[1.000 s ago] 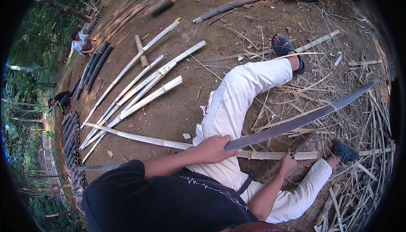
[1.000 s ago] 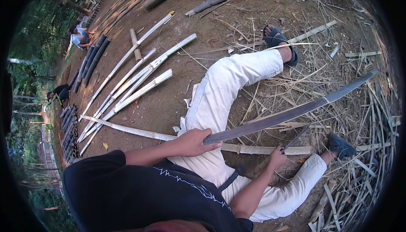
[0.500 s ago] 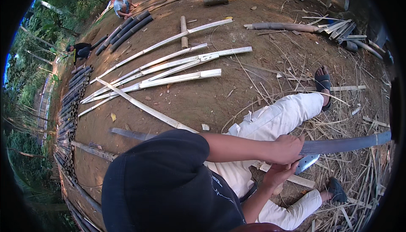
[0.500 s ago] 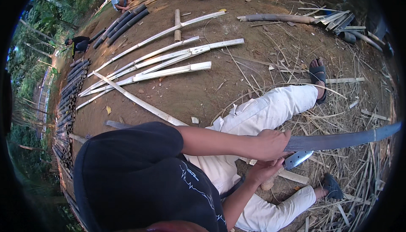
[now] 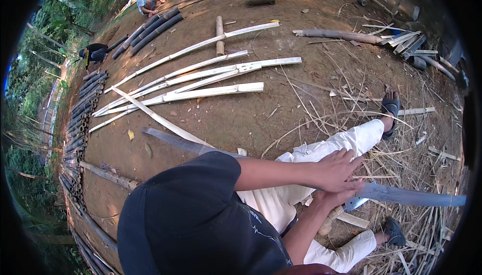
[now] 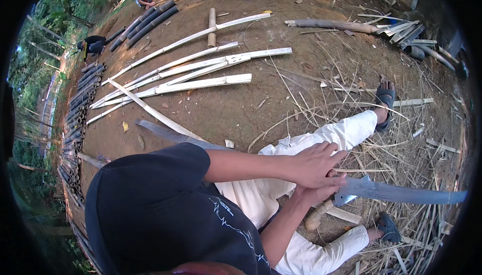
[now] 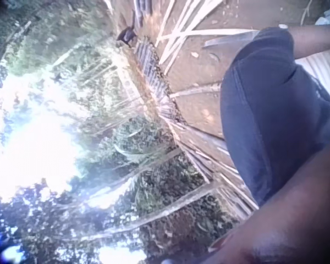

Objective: The person peels and shapes strips of bamboo using a large blade while sitting on the ground, handling long pieces of bamboo one at a time and removing the outer layer.

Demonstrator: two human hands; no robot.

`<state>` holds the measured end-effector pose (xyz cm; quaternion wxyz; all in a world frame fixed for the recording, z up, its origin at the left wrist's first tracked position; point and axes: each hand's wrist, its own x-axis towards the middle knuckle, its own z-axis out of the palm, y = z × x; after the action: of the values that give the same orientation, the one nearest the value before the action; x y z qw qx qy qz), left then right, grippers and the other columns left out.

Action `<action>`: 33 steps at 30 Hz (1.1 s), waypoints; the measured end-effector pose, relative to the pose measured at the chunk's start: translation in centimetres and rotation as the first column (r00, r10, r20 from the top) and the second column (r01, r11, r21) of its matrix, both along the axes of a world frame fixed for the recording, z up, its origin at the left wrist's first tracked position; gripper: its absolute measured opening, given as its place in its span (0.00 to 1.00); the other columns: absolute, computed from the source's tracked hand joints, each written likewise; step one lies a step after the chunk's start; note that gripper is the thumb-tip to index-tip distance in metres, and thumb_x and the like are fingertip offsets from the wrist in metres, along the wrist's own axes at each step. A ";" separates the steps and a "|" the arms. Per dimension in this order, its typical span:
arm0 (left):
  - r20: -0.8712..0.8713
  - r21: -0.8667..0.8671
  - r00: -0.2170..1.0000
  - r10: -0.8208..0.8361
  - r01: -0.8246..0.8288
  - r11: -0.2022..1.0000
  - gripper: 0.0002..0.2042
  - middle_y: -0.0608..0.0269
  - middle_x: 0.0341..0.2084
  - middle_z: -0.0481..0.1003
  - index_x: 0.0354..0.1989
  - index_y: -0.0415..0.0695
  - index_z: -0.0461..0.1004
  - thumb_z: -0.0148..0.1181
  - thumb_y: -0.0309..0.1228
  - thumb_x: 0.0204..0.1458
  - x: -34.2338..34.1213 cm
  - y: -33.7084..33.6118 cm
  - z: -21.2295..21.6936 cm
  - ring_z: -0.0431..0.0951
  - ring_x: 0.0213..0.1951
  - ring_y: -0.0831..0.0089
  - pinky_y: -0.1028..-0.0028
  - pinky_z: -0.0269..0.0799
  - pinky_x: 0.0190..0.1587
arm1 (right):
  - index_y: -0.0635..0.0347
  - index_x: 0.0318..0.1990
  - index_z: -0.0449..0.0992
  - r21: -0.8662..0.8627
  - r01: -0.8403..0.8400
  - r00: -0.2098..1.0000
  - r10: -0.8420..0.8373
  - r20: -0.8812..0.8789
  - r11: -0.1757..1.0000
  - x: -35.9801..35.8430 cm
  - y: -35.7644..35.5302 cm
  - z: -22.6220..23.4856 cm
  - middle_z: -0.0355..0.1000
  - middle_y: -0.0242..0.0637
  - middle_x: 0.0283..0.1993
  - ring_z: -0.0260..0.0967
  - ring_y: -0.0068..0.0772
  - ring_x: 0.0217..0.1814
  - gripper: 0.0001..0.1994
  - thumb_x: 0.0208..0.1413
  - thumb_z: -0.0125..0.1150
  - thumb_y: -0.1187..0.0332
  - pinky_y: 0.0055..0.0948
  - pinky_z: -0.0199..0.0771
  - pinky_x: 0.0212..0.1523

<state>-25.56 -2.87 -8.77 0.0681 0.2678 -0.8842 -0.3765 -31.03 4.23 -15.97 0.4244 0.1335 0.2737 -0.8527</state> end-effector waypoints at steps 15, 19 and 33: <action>0.317 -0.129 0.948 0.036 0.006 0.992 0.34 0.46 0.26 0.78 0.36 0.36 0.71 0.61 0.63 0.50 13.1 -4.5 -1.4 0.80 0.31 0.44 0.53 0.75 0.34 | 0.58 0.28 0.67 -0.012 0.175 0.983 -0.175 -0.058 0.985 -19.0 1.5 -0.9 0.63 0.30 0.22 0.65 0.25 0.24 0.16 0.62 0.61 0.59 0.26 0.77 0.34; 0.394 -0.045 0.919 0.025 -0.007 0.999 0.33 0.44 0.26 0.78 0.35 0.36 0.72 0.62 0.62 0.49 10.4 -2.7 -1.7 0.80 0.33 0.44 0.53 0.75 0.37 | 0.72 0.54 0.64 0.198 0.255 0.967 -0.247 -0.065 0.946 -21.7 3.1 -6.0 0.69 0.48 0.40 0.74 0.43 0.44 0.28 0.61 0.60 0.52 0.36 0.80 0.50; 0.331 0.125 0.944 -0.010 -0.033 0.992 0.30 0.44 0.27 0.78 0.40 0.33 0.71 0.67 0.53 0.49 3.7 2.0 -5.3 0.81 0.34 0.43 0.53 0.76 0.40 | 0.64 0.59 0.69 0.309 0.136 0.949 -0.034 -0.313 0.941 -16.5 9.8 -10.8 0.72 0.41 0.58 0.71 0.35 0.57 0.19 0.68 0.53 0.61 0.37 0.73 0.59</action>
<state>-21.88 -0.92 -14.05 -0.0965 0.3363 -0.8553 -0.3820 -47.51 14.00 -26.74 0.3116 0.0814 0.4669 -0.8236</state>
